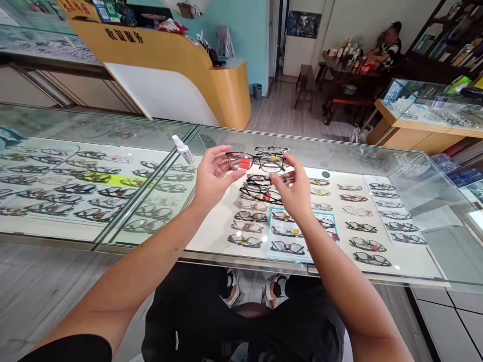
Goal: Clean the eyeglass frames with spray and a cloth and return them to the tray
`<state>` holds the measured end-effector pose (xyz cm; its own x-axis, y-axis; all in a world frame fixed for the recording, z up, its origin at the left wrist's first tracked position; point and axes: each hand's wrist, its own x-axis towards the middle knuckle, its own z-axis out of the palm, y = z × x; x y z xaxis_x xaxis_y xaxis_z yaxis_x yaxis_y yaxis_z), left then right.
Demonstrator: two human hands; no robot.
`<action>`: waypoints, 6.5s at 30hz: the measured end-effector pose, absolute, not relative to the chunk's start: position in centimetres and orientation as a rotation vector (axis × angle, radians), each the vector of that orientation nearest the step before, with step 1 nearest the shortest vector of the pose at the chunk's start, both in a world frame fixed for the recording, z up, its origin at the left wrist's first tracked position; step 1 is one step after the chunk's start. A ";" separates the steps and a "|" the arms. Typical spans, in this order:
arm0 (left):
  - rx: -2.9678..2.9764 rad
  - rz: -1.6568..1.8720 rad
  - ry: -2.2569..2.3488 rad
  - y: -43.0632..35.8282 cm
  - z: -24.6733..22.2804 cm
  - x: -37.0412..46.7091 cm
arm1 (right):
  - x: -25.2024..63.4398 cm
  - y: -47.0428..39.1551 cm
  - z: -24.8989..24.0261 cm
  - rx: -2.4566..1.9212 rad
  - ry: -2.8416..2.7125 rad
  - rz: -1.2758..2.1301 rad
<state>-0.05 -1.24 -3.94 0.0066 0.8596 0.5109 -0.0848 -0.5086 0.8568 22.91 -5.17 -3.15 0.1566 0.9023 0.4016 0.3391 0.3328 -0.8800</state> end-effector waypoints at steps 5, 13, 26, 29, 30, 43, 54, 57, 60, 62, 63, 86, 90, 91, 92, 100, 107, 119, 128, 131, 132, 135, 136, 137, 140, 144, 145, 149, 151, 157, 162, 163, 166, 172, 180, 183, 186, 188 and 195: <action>1.551 1.593 0.851 -1.2 -3.8 0.0 | 23.0 -4.9 -3.6 -1.198 -1.414 0.649; 1.688 1.585 1.087 -2.0 -3.7 0.1 | 24.1 -4.1 -3.8 -1.104 -1.234 0.942; 1.747 1.524 1.160 -1.7 -3.8 -0.2 | 23.9 -4.2 -3.1 -1.052 -1.246 0.989; 1.698 1.518 1.116 -1.4 -4.0 -0.2 | 24.0 -4.3 -2.7 -1.045 -1.281 1.006; 1.677 1.511 1.085 -1.4 -4.0 -0.2 | 24.1 -4.4 -2.5 -1.046 -1.278 1.040; 1.913 1.075 0.853 -1.8 -1.7 -1.5 | 26.7 -4.4 -0.8 -1.238 -1.601 1.490; 1.986 1.003 0.879 -2.0 -1.6 -1.6 | 25.9 -5.0 -0.4 -1.264 -1.699 1.384; 1.971 1.002 0.870 -1.9 -1.7 -1.7 | 25.9 -5.0 -0.4 -1.265 -1.702 1.390; 1.941 1.023 0.868 -1.8 -1.8 -1.8 | 25.9 -5.1 -0.2 -1.230 -1.676 1.369; 1.938 1.028 0.880 -1.7 -1.8 -1.8 | 25.9 -5.2 0.0 -1.209 -1.661 1.334; 1.943 1.023 0.886 -1.7 -1.8 -1.9 | 25.9 -5.2 0.1 -1.209 -1.660 1.325; 1.723 1.246 1.058 -4.9 -3.0 2.1 | 20.9 -6.5 -2.1 -1.213 -1.366 0.930; 1.656 1.248 1.063 -4.6 -3.3 2.1 | 20.7 -6.8 -2.4 -1.165 -1.480 0.674; 1.647 1.244 1.062 -4.5 -3.4 2.1 | 20.7 -6.8 -2.4 -1.164 -1.497 0.649; 1.636 1.238 1.062 -4.5 -3.5 2.1 | 20.8 -6.8 -2.4 -1.167 -1.507 0.636; 1.495 1.194 1.045 -4.0 -3.8 2.2 | 20.7 -6.9 -2.6 -1.197 -1.468 0.665; 1.400 1.186 1.022 -3.9 -4.3 2.5 | 20.7 -7.0 -2.1 -1.227 -1.430 0.698; 1.450 1.253 1.088 -4.1 -3.3 2.4 | 20.7 -7.1 -1.8 -1.200 -1.487 0.760; 1.650 1.351 1.191 -3.2 -2.8 1.6 | 21.3 -6.4 -1.8 -1.143 -1.335 0.844; 1.773 1.327 1.266 -1.9 -1.4 0.7 | 22.9 -4.9 -2.0 -1.167 -1.200 0.828; 1.840 1.251 1.282 -1.3 -0.7 0.4 | 23.4 -4.4 -2.2 -1.175 -1.158 0.831; 2.208 0.882 1.322 1.3 1.6 0.0 | 24.6 -2.8 -2.8 -1.177 -1.073 0.854; 2.360 0.746 1.335 2.2 2.3 0.1 | 24.9 -2.4 -3.2 -1.179 -1.060 0.854; 2.490 0.631 1.350 3.2 2.9 0.4 | 25.0 -2.1 -3.5 -1.190 -1.057 0.842; 2.695 0.212 1.362 6.0 3.8 1.9 | 25.2 -1.5 -4.4 -1.256 -1.081 0.780; 2.784 -0.086 1.323 8.3 3.0 4.4 | 25.4 -1.1 -5.2 -1.290 -1.106 0.779; 2.791 -0.134 1.311 8.6 2.7 5.0 | 25.5 -1.0 -5.3 -1.294 -1.109 0.791; 2.781 -0.239 1.288 9.4 1.5 6.5 | 25.6 -0.9 -5.1 -1.317 -1.130 0.830; 2.773 -0.251 1.282 9.4 1.3 7.0 | 25.5 -1.1 -4.9 -1.341 -1.140 0.817; 2.751 -0.318 1.273 9.3 1.6 7.8 | 25.3 -1.8 -3.7 -1.372 -1.171 0.818; 2.768 -0.296 1.235 10.6 1.5 8.1 | 25.2 -1.9 -3.3 -1.299 -1.138 0.846; 2.784 -0.281 1.257 10.9 1.4 8.2 | 25.2 -1.9 -3.3 -1.293 -1.143 0.849; 2.819 -0.235 1.355 11.7 1.2 8.7 | 25.2 -1.8 -3.3 -1.270 -1.173 0.880; 2.773 -0.280 1.387 12.7 0.8 9.0 | 24.9 -1.8 -3.3 -1.225 -1.121 0.935; 2.710 -0.159 1.375 13.4 0.6 8.3 | 24.7 -1.0 -3.9 -1.062 -0.955 1.034; 2.660 -0.067 1.354 13.4 1.3 8.1 | 24.8 -0.8 -4.0 -1.014 -0.930 1.035; 2.582 0.031 1.305 13.2 2.4 7.8 | 24.9 -0.6 -4.0 -0.985 -0.893 1.044; 2.525 0.120 1.293 12.9 3.0 7.4 | 25.0 -0.5 -4.1 -0.969 -0.877 1.047; 2.127 0.626 1.249 9.3 3.2 5.7 | 25.1 -1.1 -3.6 -0.901 -0.866 1.118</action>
